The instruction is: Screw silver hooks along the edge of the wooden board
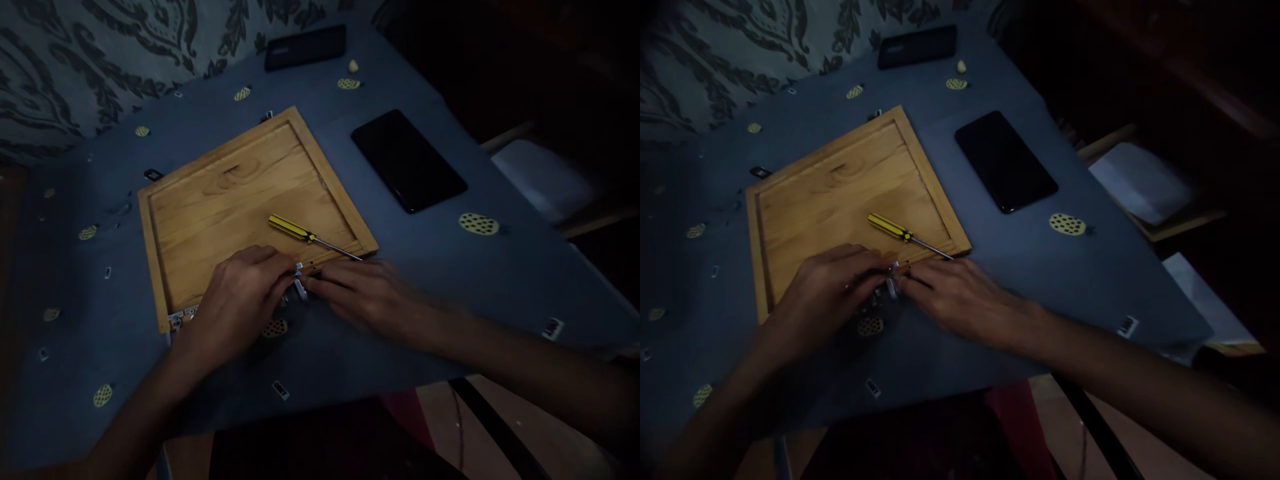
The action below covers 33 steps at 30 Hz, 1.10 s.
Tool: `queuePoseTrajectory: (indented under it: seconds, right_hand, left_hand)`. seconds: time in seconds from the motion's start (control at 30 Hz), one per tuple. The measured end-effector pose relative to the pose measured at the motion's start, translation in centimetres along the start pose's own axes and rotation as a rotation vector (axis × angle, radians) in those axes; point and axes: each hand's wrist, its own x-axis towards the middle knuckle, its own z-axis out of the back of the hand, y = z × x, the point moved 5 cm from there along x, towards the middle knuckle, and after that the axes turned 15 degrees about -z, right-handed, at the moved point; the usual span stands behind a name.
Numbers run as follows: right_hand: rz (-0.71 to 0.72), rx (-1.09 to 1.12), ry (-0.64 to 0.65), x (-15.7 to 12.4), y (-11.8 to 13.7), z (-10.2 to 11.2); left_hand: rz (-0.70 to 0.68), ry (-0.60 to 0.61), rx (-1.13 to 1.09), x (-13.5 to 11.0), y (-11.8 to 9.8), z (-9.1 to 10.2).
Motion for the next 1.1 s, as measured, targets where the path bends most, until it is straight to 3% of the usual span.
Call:
queuePoseTrajectory:
  seconds: [0.33,0.9,1.1]
  right_hand:
    - [-0.002,-0.041,0.021,0.0,-0.2,-0.8]
    - [0.034,-0.033,-0.025,0.3,0.0,-0.5]
    - [0.056,-0.006,-0.071,0.3,0.0,-0.2]
  left_hand:
    - [-0.076,0.225,0.205,1.2,0.0,-0.1]
    - [-0.385,0.441,0.506,1.1,-1.7,-0.6]
    - [-0.471,0.435,0.594,1.3,-2.0,-0.5]
